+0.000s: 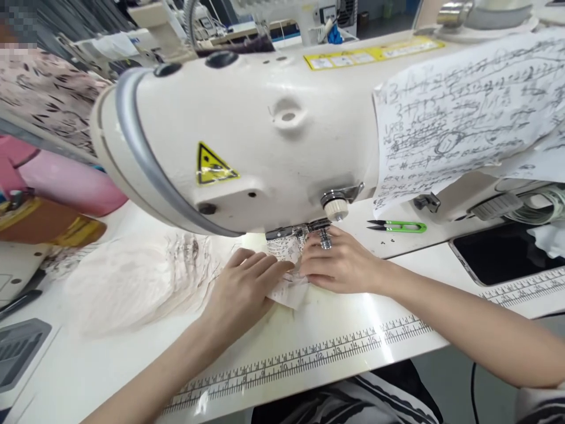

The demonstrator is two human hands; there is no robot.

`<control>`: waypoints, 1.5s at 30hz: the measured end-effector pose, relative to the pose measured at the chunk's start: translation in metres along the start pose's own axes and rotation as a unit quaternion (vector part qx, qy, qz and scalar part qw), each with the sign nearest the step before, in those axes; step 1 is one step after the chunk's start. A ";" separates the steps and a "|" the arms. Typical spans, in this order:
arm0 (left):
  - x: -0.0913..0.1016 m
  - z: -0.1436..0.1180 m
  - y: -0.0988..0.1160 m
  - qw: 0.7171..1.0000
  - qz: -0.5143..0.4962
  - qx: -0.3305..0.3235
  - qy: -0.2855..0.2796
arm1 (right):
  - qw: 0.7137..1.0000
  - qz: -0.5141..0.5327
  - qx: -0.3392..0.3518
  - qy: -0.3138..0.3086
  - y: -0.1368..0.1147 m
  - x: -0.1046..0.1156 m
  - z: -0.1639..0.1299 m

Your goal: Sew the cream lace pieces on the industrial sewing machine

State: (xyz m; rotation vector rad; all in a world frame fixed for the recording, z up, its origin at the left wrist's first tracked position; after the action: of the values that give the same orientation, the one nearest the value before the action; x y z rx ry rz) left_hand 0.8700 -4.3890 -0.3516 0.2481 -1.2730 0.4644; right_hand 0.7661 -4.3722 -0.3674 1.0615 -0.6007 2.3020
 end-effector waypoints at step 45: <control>-0.042 -0.011 -0.010 1.000 -0.002 0.008 -0.027 | 0.991 -0.121 -0.007 0.049 -0.002 0.000 0.006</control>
State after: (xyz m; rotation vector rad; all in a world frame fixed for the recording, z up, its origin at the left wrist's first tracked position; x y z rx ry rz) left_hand 0.8752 -4.4015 -0.3943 0.2771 -1.3215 0.4670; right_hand 0.7707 -4.3742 -0.3640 0.9520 -0.4233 2.1205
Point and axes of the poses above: each hand's wrist, its own z-axis towards the middle knuckle, its own x-axis out of the back of the hand, y = z × x, the point moved 8 cm from there along z, towards the middle knuckle, and after that the axes turned 1 degree about -x, right-handed, at the moved point
